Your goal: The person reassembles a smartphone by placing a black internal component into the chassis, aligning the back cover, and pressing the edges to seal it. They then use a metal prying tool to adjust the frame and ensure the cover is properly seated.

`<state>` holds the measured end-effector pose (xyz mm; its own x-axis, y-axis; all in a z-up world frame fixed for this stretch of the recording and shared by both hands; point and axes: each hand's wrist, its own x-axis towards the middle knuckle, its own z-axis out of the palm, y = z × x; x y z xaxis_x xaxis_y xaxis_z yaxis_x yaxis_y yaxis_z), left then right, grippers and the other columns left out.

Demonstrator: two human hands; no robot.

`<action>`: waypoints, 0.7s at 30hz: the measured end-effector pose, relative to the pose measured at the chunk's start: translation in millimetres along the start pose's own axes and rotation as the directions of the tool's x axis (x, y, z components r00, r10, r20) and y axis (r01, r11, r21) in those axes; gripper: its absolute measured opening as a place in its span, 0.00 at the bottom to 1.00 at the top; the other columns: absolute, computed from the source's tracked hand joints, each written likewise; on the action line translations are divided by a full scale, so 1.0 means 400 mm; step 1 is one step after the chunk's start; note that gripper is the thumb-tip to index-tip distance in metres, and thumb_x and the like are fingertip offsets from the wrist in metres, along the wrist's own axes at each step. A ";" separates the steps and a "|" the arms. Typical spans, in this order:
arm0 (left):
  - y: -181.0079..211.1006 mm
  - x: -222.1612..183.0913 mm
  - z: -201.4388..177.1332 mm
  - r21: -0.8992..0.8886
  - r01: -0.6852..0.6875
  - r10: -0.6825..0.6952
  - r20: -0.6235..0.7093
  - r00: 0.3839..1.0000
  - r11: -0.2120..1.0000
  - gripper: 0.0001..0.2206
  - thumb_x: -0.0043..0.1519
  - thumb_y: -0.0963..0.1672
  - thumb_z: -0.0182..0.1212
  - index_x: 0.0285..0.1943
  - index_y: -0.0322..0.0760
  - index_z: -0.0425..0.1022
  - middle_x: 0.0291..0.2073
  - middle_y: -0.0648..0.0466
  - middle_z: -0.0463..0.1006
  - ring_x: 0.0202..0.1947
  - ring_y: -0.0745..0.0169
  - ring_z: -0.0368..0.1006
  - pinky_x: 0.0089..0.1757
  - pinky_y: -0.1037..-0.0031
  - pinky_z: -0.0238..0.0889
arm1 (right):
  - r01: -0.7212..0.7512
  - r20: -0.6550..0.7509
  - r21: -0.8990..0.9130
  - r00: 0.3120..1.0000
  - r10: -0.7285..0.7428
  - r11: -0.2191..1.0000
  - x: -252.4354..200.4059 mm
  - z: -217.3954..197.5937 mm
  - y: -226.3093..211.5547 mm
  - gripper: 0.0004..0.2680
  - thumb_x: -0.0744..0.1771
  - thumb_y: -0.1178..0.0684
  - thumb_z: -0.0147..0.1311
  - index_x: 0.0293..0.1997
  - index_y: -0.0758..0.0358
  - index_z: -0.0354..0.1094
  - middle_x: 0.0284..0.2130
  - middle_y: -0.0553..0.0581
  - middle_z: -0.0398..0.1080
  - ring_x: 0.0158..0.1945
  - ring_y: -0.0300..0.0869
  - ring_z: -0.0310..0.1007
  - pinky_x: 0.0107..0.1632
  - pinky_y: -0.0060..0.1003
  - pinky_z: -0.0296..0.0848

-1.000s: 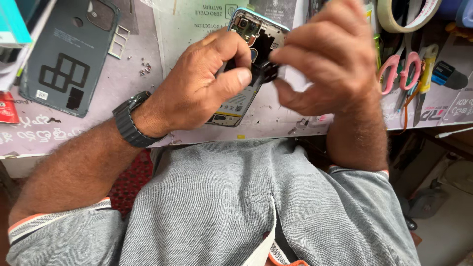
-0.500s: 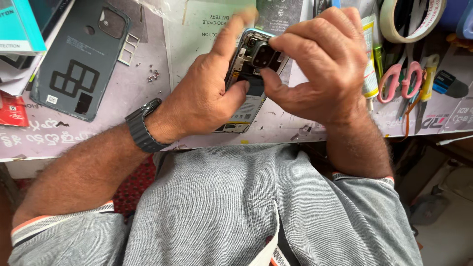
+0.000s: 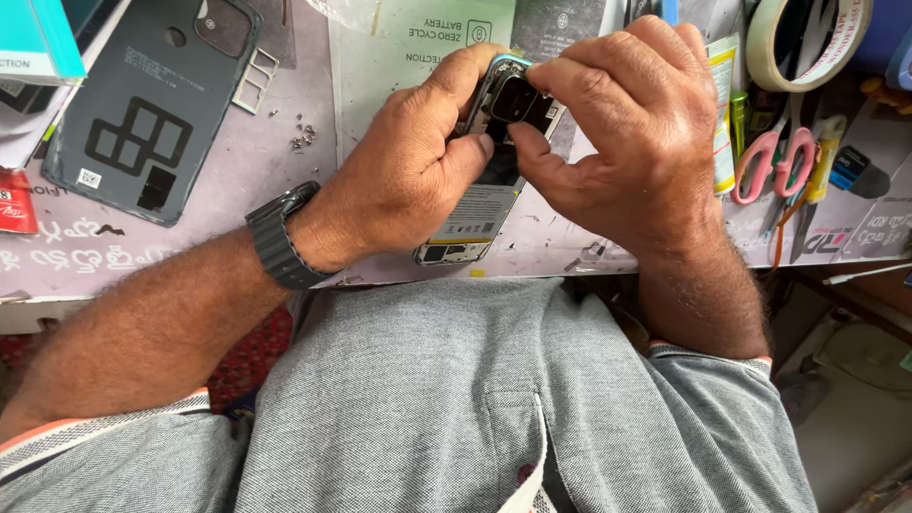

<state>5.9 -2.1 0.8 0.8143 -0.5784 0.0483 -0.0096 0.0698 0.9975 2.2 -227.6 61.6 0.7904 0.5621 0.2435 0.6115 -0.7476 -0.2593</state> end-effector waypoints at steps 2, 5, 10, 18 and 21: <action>0.001 0.001 0.000 0.012 -0.052 0.052 -0.016 0.999 0.999 0.22 0.65 0.34 0.51 0.70 0.29 0.59 0.48 0.43 0.79 0.50 0.52 0.80 0.52 0.65 0.72 | -0.002 0.001 -0.002 1.000 0.002 1.000 -0.001 0.000 0.000 0.12 0.61 0.61 0.68 0.47 0.63 0.72 0.40 0.53 0.71 0.41 0.44 0.67 0.44 0.40 0.62; -0.001 0.003 0.003 0.030 -0.007 0.007 -0.007 1.000 1.000 0.21 0.67 0.35 0.52 0.71 0.30 0.59 0.46 0.45 0.80 0.49 0.55 0.81 0.53 0.67 0.73 | 0.006 -0.005 0.012 1.000 -0.006 1.000 -0.001 0.001 0.002 0.12 0.62 0.61 0.68 0.47 0.64 0.72 0.40 0.54 0.71 0.41 0.44 0.68 0.44 0.40 0.64; -0.005 0.001 0.000 0.012 0.029 -0.030 0.006 1.000 0.999 0.18 0.69 0.36 0.53 0.69 0.30 0.61 0.43 0.47 0.81 0.47 0.56 0.82 0.50 0.67 0.74 | 0.003 0.006 0.035 1.000 -0.004 0.999 0.004 -0.004 -0.001 0.11 0.62 0.62 0.69 0.46 0.65 0.72 0.39 0.56 0.71 0.40 0.46 0.69 0.43 0.41 0.67; 0.010 0.013 0.002 0.047 0.073 -0.072 -0.037 0.997 0.996 0.07 0.74 0.41 0.54 0.57 0.32 0.66 0.29 0.51 0.76 0.30 0.61 0.75 0.35 0.69 0.69 | -0.021 0.017 0.051 1.000 0.020 0.998 0.031 -0.018 -0.031 0.11 0.61 0.63 0.67 0.45 0.66 0.71 0.38 0.56 0.71 0.40 0.47 0.69 0.44 0.42 0.69; 0.011 0.016 -0.001 0.051 0.026 -0.023 -0.047 0.999 0.998 0.06 0.75 0.41 0.53 0.56 0.32 0.67 0.29 0.52 0.76 0.30 0.64 0.76 0.35 0.71 0.69 | -0.026 0.031 0.045 0.999 0.025 0.999 0.034 -0.023 -0.040 0.11 0.62 0.63 0.67 0.45 0.67 0.71 0.39 0.56 0.71 0.40 0.47 0.69 0.44 0.42 0.70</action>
<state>11.2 -5.1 5.6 0.8407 -0.5411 0.0225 -0.0180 0.0137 0.9997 2.9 -211.2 77.8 0.8061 0.5541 0.2080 0.5916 -0.7452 -0.3076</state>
